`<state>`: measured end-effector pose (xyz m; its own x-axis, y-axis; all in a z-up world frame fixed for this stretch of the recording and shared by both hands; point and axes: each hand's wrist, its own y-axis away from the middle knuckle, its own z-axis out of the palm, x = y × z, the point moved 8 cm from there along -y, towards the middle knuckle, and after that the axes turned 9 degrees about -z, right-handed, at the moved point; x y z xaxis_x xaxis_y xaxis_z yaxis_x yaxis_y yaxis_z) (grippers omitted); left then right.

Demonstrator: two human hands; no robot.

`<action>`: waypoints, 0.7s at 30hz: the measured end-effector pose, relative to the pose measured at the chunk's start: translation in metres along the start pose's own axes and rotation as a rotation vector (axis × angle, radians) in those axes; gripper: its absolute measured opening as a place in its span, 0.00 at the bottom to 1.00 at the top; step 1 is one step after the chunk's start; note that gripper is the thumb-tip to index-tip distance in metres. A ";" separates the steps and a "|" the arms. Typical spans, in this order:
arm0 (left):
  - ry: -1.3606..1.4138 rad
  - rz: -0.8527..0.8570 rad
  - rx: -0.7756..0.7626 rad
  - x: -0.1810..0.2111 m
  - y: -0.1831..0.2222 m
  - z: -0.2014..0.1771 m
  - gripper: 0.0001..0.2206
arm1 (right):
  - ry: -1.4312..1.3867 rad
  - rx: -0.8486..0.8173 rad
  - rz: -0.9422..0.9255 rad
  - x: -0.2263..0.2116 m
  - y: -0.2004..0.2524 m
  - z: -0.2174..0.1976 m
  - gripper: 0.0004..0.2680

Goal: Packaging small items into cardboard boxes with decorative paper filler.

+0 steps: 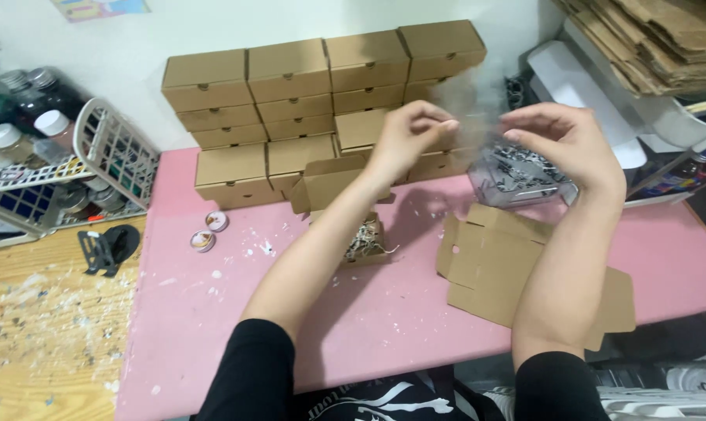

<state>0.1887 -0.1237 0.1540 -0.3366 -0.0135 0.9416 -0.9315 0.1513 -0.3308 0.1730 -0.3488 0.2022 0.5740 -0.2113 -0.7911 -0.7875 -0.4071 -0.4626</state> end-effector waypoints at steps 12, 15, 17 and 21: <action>0.028 -0.219 0.032 0.029 0.134 -0.127 0.10 | -0.168 -0.354 0.132 -0.011 -0.003 0.189 0.04; 0.094 -0.247 0.084 0.019 0.150 -0.144 0.12 | -0.171 -0.465 0.095 -0.002 0.009 0.225 0.04; 0.049 -0.274 0.135 0.016 0.158 -0.154 0.12 | -0.227 -0.486 0.090 -0.013 0.012 0.240 0.05; -0.015 -0.317 0.208 0.017 0.165 -0.165 0.11 | -0.332 -0.435 -0.133 -0.053 0.009 0.243 0.12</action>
<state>0.0522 0.0639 0.1260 -0.0281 -0.0427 0.9987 -0.9973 -0.0667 -0.0309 0.0816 -0.1257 0.1426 0.5058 0.1292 -0.8529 -0.5076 -0.7549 -0.4154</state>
